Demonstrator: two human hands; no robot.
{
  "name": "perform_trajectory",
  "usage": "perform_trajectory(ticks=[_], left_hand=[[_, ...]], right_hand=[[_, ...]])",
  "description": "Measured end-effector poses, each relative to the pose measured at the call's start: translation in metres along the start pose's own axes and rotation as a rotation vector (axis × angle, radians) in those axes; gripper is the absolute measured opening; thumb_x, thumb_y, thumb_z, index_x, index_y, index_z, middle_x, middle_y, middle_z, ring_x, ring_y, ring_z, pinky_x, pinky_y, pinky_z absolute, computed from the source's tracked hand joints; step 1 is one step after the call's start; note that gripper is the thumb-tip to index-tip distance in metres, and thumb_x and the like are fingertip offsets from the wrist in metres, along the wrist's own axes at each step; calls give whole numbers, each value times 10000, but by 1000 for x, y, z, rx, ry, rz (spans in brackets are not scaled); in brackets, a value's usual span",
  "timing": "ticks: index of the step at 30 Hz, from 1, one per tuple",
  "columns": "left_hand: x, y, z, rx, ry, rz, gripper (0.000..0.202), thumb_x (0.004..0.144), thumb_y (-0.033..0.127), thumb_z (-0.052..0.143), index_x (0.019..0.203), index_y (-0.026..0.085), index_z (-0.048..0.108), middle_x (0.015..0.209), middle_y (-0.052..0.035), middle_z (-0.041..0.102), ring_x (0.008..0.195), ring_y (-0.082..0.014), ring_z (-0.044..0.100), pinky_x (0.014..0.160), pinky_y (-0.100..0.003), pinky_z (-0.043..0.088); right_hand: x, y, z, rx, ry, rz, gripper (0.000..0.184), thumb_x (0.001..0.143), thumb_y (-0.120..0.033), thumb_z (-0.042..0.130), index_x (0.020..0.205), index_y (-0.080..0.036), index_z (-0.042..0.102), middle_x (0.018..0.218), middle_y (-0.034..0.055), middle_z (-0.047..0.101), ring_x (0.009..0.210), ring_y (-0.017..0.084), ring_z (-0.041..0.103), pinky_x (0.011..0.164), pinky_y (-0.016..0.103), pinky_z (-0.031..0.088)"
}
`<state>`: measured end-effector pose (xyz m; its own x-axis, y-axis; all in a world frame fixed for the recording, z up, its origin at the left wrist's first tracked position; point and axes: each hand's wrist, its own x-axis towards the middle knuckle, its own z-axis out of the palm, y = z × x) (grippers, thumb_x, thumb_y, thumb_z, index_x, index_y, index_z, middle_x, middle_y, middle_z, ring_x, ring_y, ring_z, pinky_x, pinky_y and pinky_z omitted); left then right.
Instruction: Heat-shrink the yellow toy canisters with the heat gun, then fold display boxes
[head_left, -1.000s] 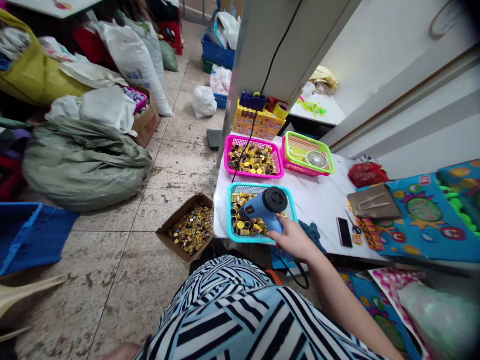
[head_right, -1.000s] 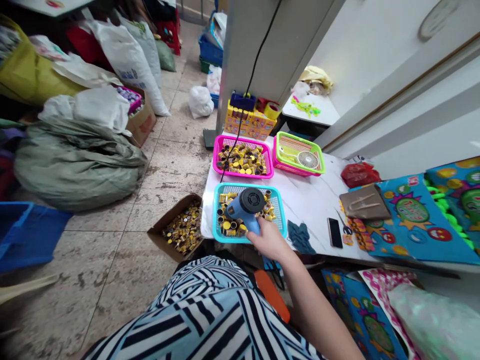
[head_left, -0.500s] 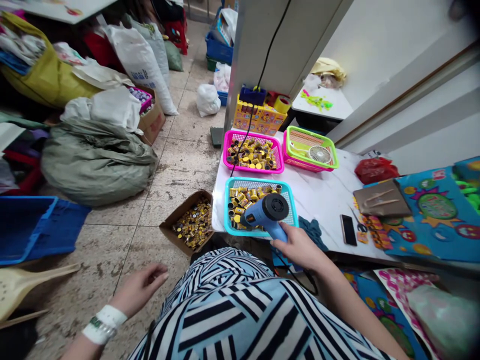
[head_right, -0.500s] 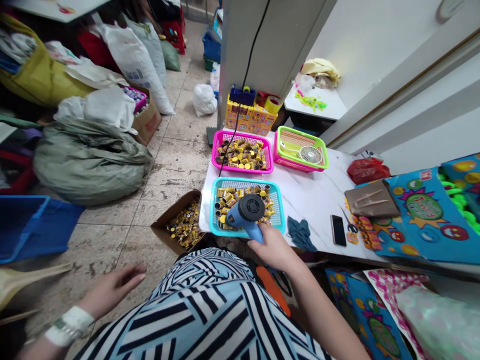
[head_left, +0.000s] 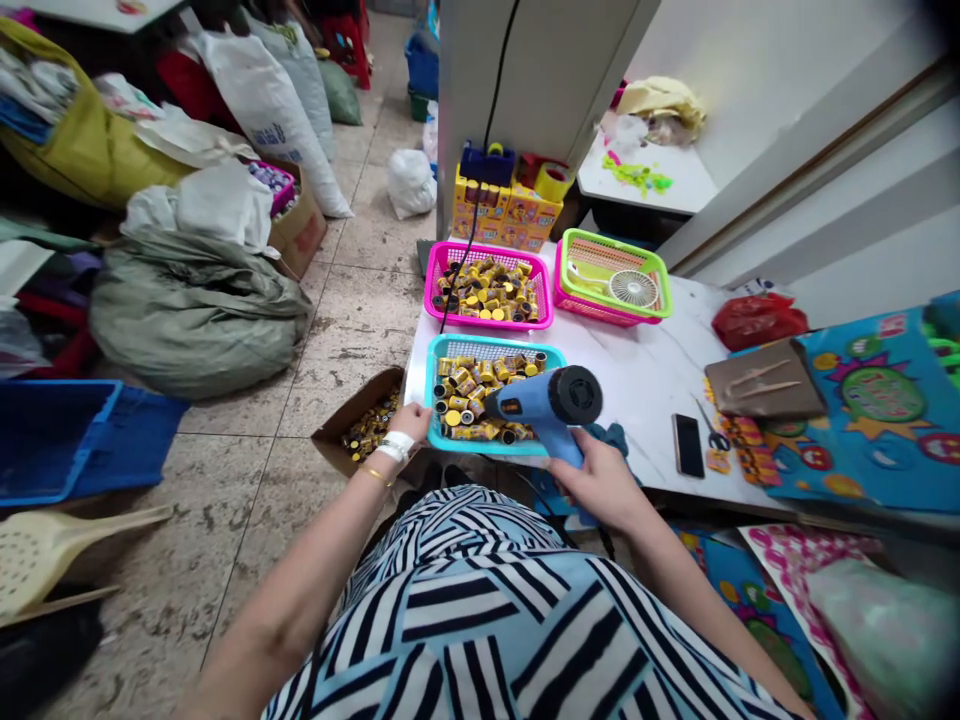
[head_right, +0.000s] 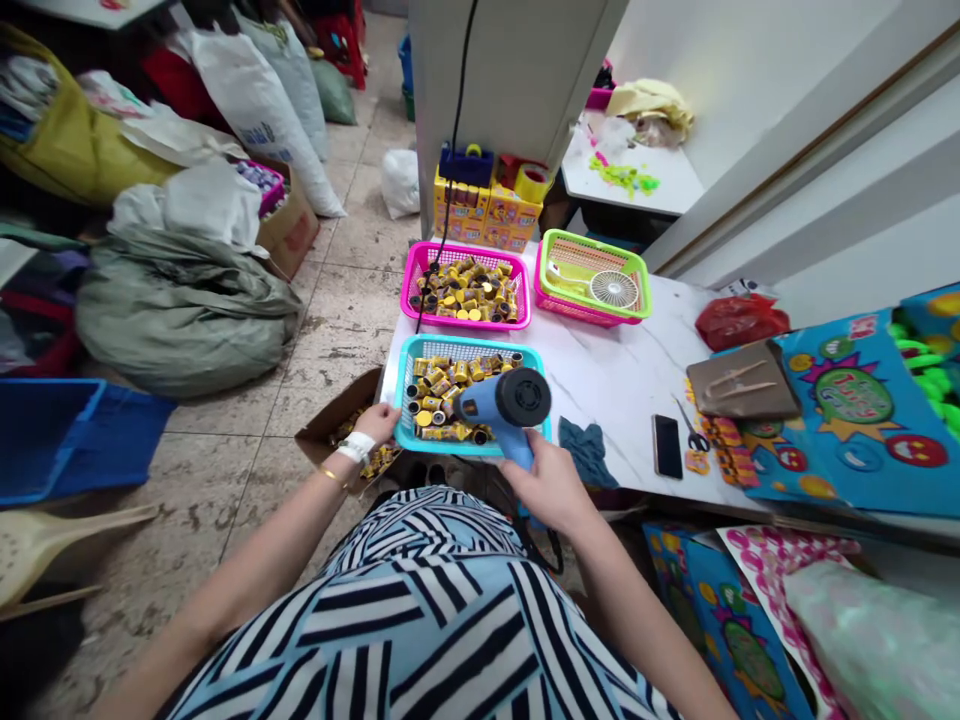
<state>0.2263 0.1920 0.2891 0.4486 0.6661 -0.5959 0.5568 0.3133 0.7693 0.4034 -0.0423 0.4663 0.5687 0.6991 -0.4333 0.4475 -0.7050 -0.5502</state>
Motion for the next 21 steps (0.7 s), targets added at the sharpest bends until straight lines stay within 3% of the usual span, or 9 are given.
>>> perform_trajectory(ticks=[4, 8, 13, 17, 21], left_hand=[[-12, 14, 9, 1, -10, 111, 338, 795, 494, 619, 680, 208, 480, 462, 56, 495, 407, -133, 523, 434, -222, 382], [-20, 8, 8, -18, 10, 104, 296, 824, 414, 569, 653, 210, 438, 449, 61, 468, 398, -131, 506, 425, -225, 375], [-21, -6, 11, -74, 12, 67, 251, 828, 378, 555, 674, 205, 458, 467, 54, 490, 406, -132, 500, 432, -242, 406], [-23, -15, 16, -122, 36, 38, 219, 825, 366, 552, 705, 193, 494, 497, 45, 518, 415, -130, 514, 436, -244, 427], [-29, -17, 19, -149, 40, 27, 203, 820, 345, 559, 705, 184, 514, 500, 36, 534, 422, -132, 532, 446, -241, 434]], right_hand=[[-6, 20, -26, -28, 109, 42, 380, 826, -408, 572, 1131, -181, 559, 550, -25, 598, 534, 194, 593, 559, 281, 408], [-14, 28, -40, -17, -35, -13, 352, 826, -394, 564, 1111, -188, 563, 559, -29, 597, 526, 184, 585, 532, 270, 391], [-11, 26, -28, -24, -176, -93, 294, 804, -352, 568, 1040, -177, 584, 614, -11, 599, 552, 174, 561, 542, 271, 379], [-1, 24, -20, -53, -155, -89, 285, 814, -346, 560, 1045, -178, 568, 617, -3, 608, 564, 183, 573, 563, 276, 380], [3, 18, -25, -87, -142, -134, 273, 819, -357, 551, 1017, -170, 558, 636, 13, 625, 591, 192, 591, 576, 278, 382]])
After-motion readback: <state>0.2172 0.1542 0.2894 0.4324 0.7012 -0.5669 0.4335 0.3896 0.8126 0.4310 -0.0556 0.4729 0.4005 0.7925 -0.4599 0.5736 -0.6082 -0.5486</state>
